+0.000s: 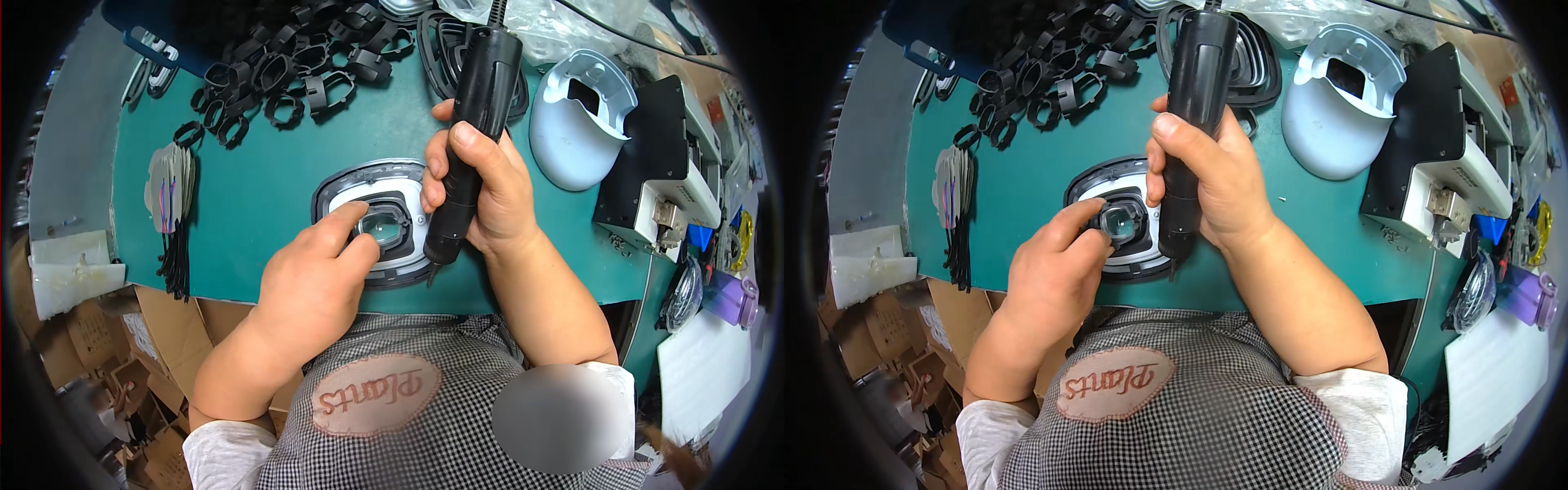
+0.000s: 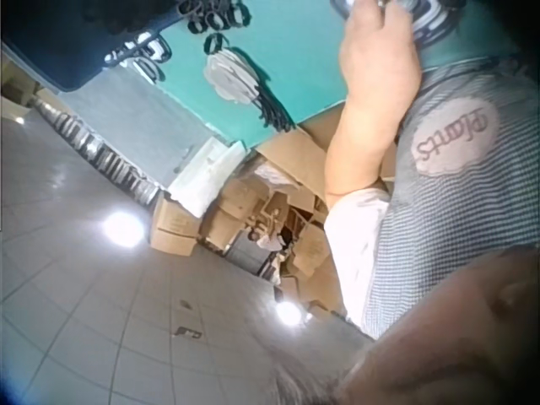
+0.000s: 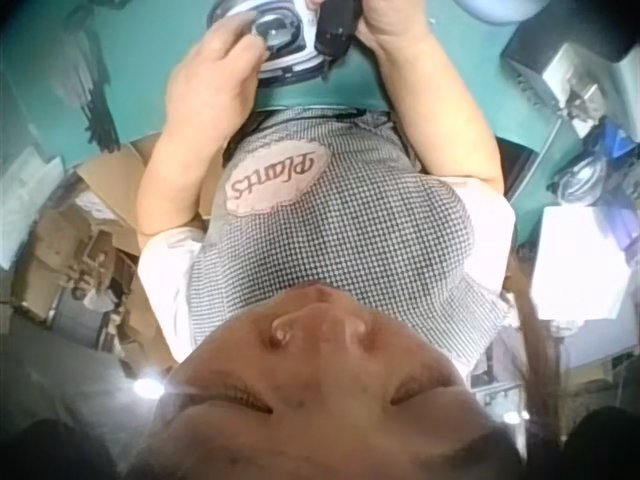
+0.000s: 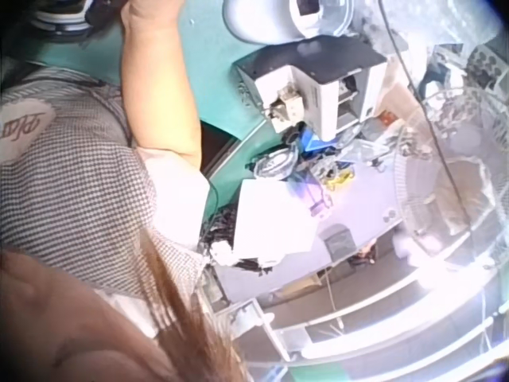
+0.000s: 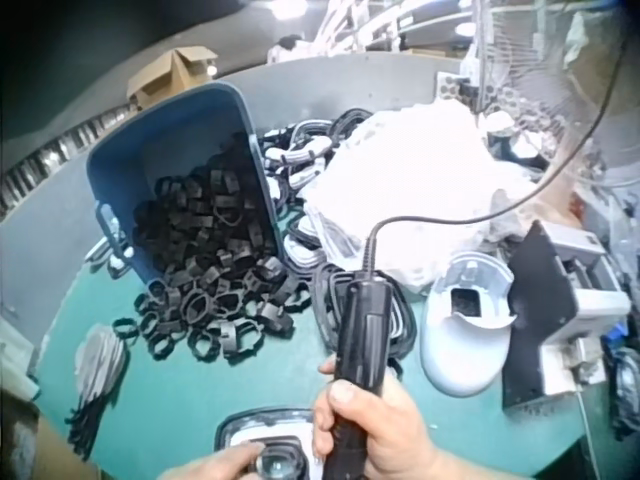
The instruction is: The person assembles components of a plastic device by securing a circuit board and an internal lens into a plastic housing with screws, using an electric screwdriver.
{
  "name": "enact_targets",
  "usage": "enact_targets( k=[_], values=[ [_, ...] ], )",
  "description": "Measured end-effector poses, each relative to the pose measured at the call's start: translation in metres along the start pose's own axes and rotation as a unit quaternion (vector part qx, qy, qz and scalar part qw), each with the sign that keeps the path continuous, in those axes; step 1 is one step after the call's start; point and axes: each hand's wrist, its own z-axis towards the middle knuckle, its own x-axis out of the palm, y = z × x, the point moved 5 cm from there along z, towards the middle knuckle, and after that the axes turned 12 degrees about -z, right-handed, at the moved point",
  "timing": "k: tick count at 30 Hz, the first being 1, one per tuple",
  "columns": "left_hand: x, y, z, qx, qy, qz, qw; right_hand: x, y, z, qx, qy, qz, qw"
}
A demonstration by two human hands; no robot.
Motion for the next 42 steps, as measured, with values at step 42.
enact_targets(
  k=[42],
  values=[
    [-0.096,0.097,-0.058,-0.081,-0.217,0.029,0.972,-0.007,0.009,-0.008,-0.080,0.043,0.049,0.995]
  ],
)
